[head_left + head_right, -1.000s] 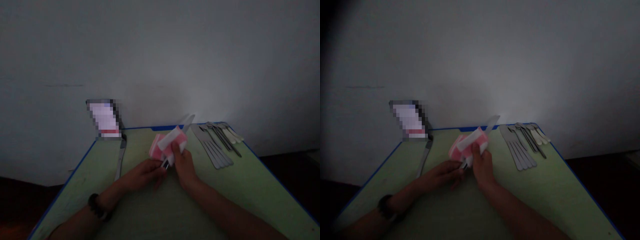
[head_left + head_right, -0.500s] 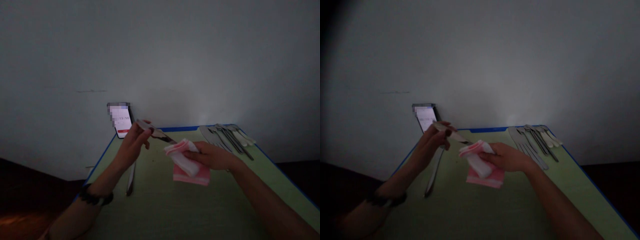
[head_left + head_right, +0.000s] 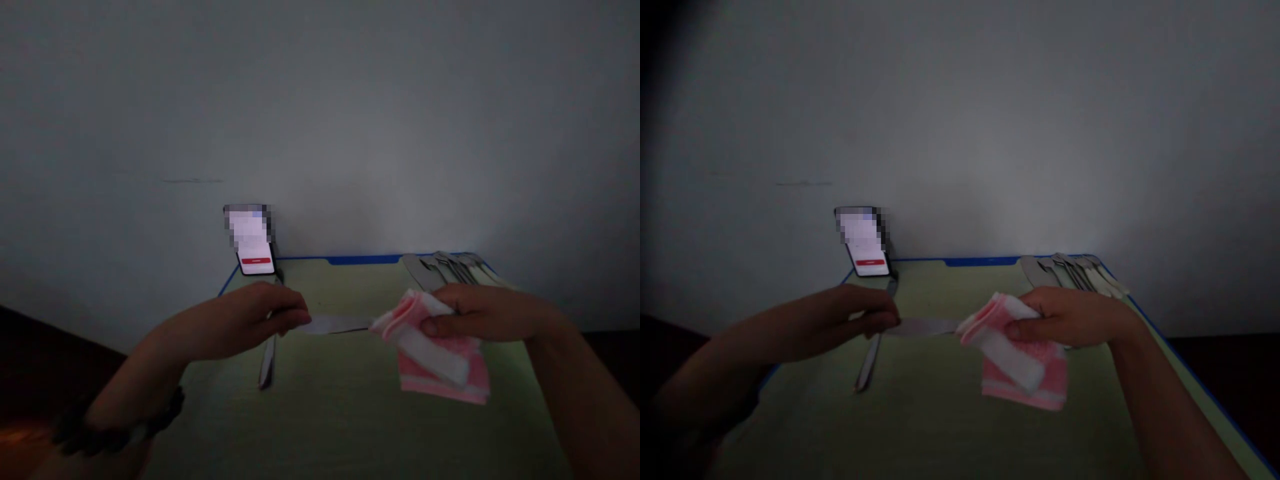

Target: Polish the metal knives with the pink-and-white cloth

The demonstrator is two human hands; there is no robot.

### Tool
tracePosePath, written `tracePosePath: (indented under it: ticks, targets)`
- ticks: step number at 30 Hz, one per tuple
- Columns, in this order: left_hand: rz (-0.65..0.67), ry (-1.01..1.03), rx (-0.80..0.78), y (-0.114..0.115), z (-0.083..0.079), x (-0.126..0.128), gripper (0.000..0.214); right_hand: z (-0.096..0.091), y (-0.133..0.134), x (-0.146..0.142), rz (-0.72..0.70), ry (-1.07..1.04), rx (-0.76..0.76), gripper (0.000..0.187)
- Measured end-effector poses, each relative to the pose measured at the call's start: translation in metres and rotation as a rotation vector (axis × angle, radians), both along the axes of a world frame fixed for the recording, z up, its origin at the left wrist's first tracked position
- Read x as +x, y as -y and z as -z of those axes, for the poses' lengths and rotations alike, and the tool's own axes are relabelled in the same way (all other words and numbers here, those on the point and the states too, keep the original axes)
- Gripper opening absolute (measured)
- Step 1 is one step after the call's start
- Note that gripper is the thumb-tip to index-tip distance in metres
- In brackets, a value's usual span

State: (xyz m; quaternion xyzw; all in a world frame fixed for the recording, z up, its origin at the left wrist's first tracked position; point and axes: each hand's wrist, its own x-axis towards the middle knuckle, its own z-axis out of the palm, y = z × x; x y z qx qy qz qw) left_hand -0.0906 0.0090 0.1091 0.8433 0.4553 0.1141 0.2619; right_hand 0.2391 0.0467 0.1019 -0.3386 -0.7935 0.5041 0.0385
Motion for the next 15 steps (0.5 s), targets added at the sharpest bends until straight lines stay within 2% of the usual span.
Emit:
tracePosePath:
  ticks: [3, 7, 11, 15]
  targets:
    - [0.071, -0.027, -0.063, 0.005, -0.003, 0.016, 0.027, 0.003, 0.004, -0.012, -0.076, 0.003, 0.008, 0.027]
    - [0.143, -0.083, -0.036, 0.014, -0.007, 0.034, 0.028, 0.01, 0.016, -0.042, -0.191, -0.034, 0.157, 0.027]
    - [0.162, -0.154, 0.024, 0.02, -0.004, 0.046, 0.026, 0.015, 0.024, -0.062, -0.198, -0.071, 0.297, 0.021]
    - [0.214, -0.158, -0.091, 0.024, -0.006, 0.046, 0.021, 0.013, 0.023, -0.059, -0.188, -0.044, 0.315, 0.018]
